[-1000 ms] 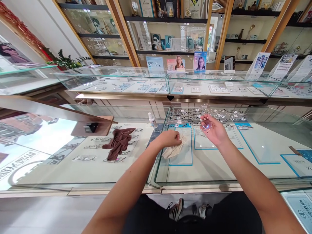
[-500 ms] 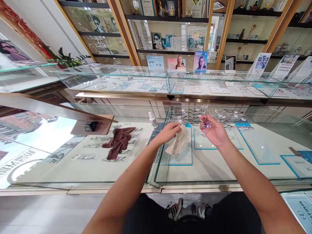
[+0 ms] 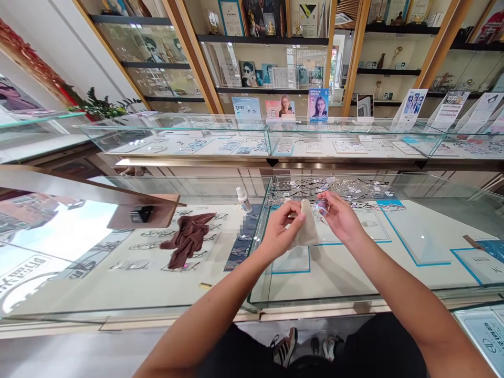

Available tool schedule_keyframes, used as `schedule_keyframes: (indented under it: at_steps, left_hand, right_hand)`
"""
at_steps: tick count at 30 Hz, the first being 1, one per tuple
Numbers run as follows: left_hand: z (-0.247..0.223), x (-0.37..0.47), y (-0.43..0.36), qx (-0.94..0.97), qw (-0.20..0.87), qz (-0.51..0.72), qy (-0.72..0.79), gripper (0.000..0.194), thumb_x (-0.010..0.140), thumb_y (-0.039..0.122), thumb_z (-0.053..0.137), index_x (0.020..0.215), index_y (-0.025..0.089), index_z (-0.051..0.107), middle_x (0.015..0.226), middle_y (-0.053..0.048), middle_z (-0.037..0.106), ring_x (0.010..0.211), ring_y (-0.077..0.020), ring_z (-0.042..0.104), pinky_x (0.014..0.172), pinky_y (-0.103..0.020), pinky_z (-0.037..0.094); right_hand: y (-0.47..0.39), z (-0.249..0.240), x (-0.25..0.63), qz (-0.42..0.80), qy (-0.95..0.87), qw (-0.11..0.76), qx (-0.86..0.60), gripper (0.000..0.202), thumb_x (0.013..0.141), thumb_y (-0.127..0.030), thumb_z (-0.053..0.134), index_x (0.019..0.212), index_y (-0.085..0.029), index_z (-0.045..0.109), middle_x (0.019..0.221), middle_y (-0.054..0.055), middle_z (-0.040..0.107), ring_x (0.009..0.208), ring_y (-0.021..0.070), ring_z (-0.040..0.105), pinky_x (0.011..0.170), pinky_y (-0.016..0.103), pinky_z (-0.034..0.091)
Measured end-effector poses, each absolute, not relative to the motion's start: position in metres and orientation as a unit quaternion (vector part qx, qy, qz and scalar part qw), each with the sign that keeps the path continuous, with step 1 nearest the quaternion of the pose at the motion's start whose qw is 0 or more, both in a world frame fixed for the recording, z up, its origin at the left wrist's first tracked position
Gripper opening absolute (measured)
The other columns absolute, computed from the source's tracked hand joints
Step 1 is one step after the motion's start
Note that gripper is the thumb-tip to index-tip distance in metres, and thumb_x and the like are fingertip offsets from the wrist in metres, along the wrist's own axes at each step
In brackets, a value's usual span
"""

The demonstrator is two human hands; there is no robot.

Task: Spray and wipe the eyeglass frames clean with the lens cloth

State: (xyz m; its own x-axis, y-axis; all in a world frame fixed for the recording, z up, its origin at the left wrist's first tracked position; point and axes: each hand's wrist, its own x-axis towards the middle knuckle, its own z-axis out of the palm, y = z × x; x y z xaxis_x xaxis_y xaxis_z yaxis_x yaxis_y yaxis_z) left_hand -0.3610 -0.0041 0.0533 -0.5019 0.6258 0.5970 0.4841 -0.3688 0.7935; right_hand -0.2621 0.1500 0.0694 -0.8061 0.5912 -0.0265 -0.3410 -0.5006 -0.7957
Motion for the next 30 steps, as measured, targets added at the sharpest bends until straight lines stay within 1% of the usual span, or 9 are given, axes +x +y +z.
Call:
schedule_keyframes:
  at_steps: [3,6,8,11,14,18,22,25,30]
  left_hand:
    - [0.052,-0.354,-0.006,0.569,-0.017,0.581,0.582,0.019,0.101,0.036,0.06,0.089,0.021,0.061,0.096,-0.006,0.072,0.088,-0.0168,0.065,0.077,-0.029,0.05]
    - [0.053,-0.353,-0.007,0.603,-0.058,0.538,0.586,0.013,0.1,0.03,0.061,0.09,0.022,0.062,0.093,-0.005,0.073,0.085,-0.0163,0.065,0.082,-0.03,0.051]
    - [0.053,-0.357,-0.008,0.574,-0.049,0.56,0.595,0.015,0.101,0.032,0.061,0.09,0.022,0.061,0.091,-0.004,0.073,0.083,-0.0159,0.065,0.079,-0.029,0.051]
    - [0.05,-0.367,-0.007,0.486,-0.025,0.628,0.608,0.022,0.1,0.04,0.062,0.089,0.022,0.06,0.089,-0.003,0.07,0.081,-0.0158,0.064,0.076,-0.028,0.05]
    - [0.048,-0.375,-0.006,0.427,-0.026,0.665,0.612,0.026,0.099,0.046,0.063,0.09,0.022,0.059,0.09,-0.003,0.069,0.082,-0.0159,0.063,0.078,-0.029,0.05]
    - [0.049,-0.375,-0.005,0.437,-0.056,0.635,0.635,0.027,0.099,0.046,0.064,0.089,0.022,0.059,0.097,-0.005,0.073,0.084,-0.0164,0.064,0.079,-0.03,0.05]
    - [0.051,-0.371,-0.005,0.479,-0.057,0.602,0.636,0.024,0.1,0.045,0.061,0.09,0.022,0.06,0.095,-0.005,0.074,0.089,-0.0177,0.068,0.079,-0.031,0.053]
    - [0.052,-0.374,-0.006,0.466,-0.077,0.601,0.645,0.024,0.1,0.044,0.061,0.09,0.023,0.06,0.091,-0.003,0.072,0.085,-0.0168,0.067,0.082,-0.031,0.053]
    - [0.051,-0.377,-0.008,0.447,-0.078,0.606,0.653,0.027,0.1,0.047,0.061,0.089,0.023,0.06,0.084,-0.001,0.067,0.077,-0.0154,0.06,0.076,-0.03,0.049]
  right_hand:
    - [0.146,0.069,-0.263,0.846,-0.426,0.276,-0.165,0.041,0.048,-0.044,0.103,0.075,-0.023,0.079,0.088,-0.001,0.077,0.079,0.0107,0.061,0.069,0.022,0.049]
    - [0.145,0.067,-0.262,0.842,-0.434,0.27,-0.174,0.04,0.051,-0.044,0.102,0.075,-0.024,0.078,0.087,0.0,0.076,0.08,0.012,0.062,0.069,0.024,0.048]
    - [0.145,0.067,-0.262,0.841,-0.438,0.268,-0.169,0.038,0.053,-0.044,0.101,0.076,-0.024,0.077,0.088,0.0,0.076,0.08,0.0127,0.062,0.07,0.025,0.048]
    - [0.146,0.068,-0.261,0.844,-0.441,0.258,-0.164,0.039,0.054,-0.044,0.101,0.076,-0.024,0.076,0.089,0.0,0.076,0.079,0.013,0.061,0.069,0.026,0.047]
    - [0.145,0.068,-0.259,0.845,-0.456,0.227,-0.166,0.041,0.053,-0.046,0.101,0.077,-0.024,0.076,0.088,0.0,0.075,0.078,0.0131,0.059,0.07,0.027,0.046]
    - [0.141,0.067,-0.257,0.84,-0.488,0.183,-0.151,0.038,0.057,-0.046,0.099,0.077,-0.023,0.075,0.085,0.001,0.074,0.078,0.0142,0.059,0.071,0.029,0.044]
    - [0.138,0.066,-0.256,0.837,-0.499,0.173,-0.145,0.041,0.053,-0.048,0.1,0.073,-0.023,0.075,0.082,0.0,0.073,0.076,0.013,0.057,0.072,0.028,0.042]
    - [0.14,0.067,-0.256,0.838,-0.492,0.183,-0.149,0.042,0.053,-0.049,0.1,0.075,-0.023,0.075,0.083,0.0,0.073,0.077,0.0139,0.057,0.074,0.03,0.043]
    - [0.142,0.066,-0.256,0.833,-0.497,0.188,-0.151,0.041,0.056,-0.05,0.098,0.078,-0.023,0.075,0.084,0.001,0.074,0.076,0.0142,0.057,0.071,0.03,0.042]
